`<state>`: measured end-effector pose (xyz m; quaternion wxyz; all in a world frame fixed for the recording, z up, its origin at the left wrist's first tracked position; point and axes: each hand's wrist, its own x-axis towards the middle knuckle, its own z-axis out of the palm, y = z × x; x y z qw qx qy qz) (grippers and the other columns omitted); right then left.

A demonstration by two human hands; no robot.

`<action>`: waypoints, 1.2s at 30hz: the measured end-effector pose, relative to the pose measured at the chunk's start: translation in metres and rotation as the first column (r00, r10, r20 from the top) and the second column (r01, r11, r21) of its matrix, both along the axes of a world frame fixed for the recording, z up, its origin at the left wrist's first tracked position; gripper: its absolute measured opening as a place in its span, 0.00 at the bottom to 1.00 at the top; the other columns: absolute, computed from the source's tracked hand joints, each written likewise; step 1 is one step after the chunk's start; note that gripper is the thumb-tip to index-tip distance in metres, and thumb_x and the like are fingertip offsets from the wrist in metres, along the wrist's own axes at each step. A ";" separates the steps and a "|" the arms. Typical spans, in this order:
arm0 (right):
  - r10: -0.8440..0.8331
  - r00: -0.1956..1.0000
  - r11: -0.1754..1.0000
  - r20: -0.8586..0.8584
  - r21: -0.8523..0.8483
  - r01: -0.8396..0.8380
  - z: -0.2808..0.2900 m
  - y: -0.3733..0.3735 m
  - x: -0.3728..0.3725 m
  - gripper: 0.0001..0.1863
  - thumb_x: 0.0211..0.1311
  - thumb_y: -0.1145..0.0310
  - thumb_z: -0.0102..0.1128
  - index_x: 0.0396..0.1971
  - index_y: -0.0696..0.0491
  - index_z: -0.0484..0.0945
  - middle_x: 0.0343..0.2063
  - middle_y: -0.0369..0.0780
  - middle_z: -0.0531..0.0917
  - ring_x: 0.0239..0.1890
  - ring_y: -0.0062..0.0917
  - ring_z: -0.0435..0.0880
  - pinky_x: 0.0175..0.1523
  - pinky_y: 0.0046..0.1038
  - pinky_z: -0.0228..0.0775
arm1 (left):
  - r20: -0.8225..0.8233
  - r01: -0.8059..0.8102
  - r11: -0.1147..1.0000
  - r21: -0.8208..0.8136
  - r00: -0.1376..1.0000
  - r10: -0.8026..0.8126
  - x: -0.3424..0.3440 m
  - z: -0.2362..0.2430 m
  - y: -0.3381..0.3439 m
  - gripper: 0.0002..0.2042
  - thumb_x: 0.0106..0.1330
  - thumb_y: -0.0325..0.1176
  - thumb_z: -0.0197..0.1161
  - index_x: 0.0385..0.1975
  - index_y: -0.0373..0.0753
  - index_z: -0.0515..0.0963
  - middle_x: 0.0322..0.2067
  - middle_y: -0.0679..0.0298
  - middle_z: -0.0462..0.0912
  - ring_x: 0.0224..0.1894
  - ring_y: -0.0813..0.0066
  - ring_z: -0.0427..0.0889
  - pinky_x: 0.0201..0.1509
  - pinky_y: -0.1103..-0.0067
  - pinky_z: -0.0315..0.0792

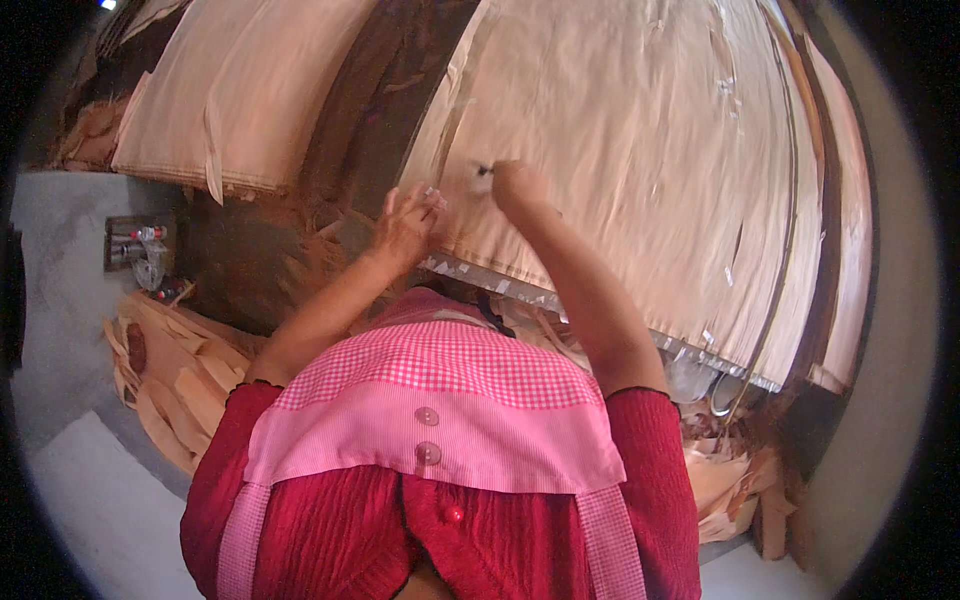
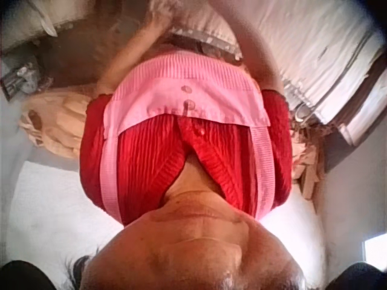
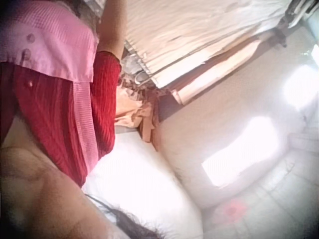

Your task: The person uses a utility knife to cut out damaged areas from large sheets of wood veneer and applies small strips of tape to repair the wood.

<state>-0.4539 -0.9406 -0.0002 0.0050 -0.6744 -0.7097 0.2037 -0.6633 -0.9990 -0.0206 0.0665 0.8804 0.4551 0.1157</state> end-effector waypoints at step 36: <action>-0.601 0.681 0.792 -0.417 -0.423 0.440 -0.017 0.238 0.035 0.11 0.53 0.65 0.55 0.25 0.59 0.78 0.20 0.45 0.78 0.21 0.27 0.78 0.24 0.28 0.68 | -0.125 0.162 0.981 0.105 0.981 -0.149 0.078 -0.044 0.316 0.19 0.64 0.41 0.41 0.54 0.47 0.64 0.57 0.72 0.62 0.64 0.64 0.50 0.58 0.43 0.38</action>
